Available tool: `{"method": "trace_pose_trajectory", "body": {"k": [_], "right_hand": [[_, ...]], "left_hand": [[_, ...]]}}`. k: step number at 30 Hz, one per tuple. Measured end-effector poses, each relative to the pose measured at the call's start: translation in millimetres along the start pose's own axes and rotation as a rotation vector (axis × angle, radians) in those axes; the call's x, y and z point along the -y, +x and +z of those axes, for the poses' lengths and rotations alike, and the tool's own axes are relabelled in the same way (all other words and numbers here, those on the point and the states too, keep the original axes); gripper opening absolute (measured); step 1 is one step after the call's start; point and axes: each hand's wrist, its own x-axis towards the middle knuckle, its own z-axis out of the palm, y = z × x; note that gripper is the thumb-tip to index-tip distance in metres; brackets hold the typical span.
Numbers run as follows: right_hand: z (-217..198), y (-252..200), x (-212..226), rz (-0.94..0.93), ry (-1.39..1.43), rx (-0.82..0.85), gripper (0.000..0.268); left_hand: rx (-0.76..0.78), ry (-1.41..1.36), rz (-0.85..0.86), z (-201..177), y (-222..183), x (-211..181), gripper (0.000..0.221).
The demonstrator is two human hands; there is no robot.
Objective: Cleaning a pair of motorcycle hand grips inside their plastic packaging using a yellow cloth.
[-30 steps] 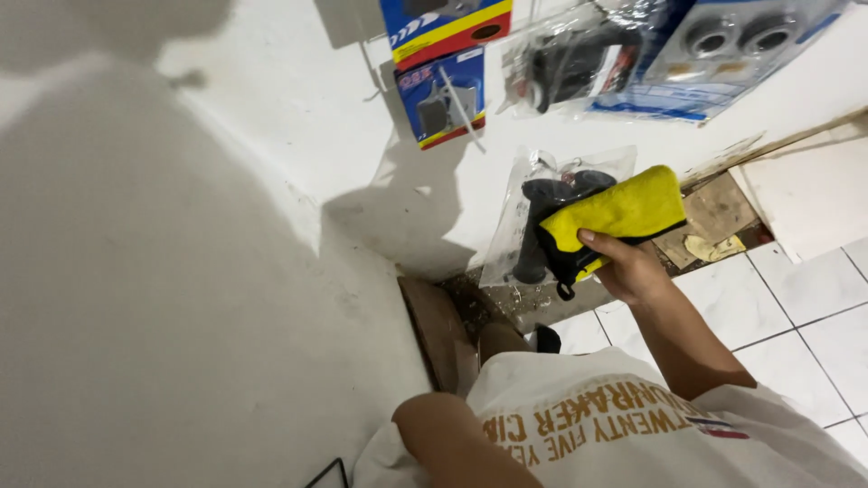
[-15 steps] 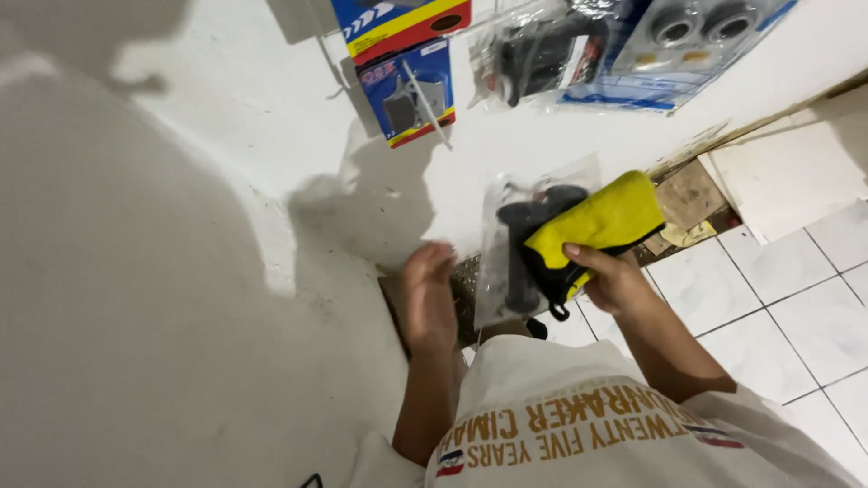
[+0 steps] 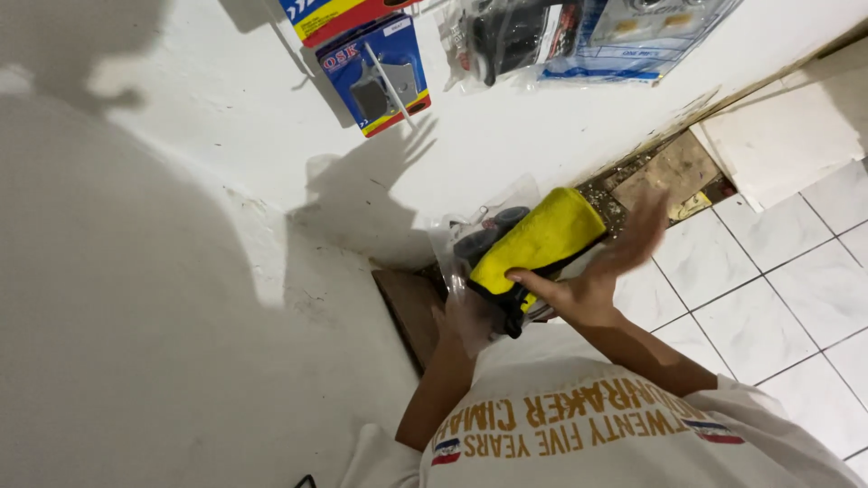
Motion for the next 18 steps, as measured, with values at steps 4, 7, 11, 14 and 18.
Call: {"method": "trace_pose_trajectory", "body": {"k": [4,7,11,14,18], "right_hand": [[-12.4,-17.3,-21.8,-0.216,-0.308,0.286,0.097],[-19.5,-7.0,-19.1,-0.23,-0.269,0.659,0.077],[-14.2,-30.7,-21.6,-0.104,-0.314,0.892,0.074],[-11.0,-43.1,-18.1,-0.328,-0.184,0.685,0.064],[-16.3,-39.2,-14.0,-0.357,-0.123,0.669,0.066]], "left_hand": [[-0.087,-0.514,-0.011,-104.5,0.4,94.8,0.044],[-0.13,0.571,0.215,-85.5,-12.8,72.1,0.048],[-0.141,0.546,0.186,-28.0,-0.5,7.4,0.06],[-0.293,-0.507,-0.131,5.7,7.4,-23.3,0.067],[-0.203,-0.582,-0.155,2.8,6.0,-15.0,0.064]]}}
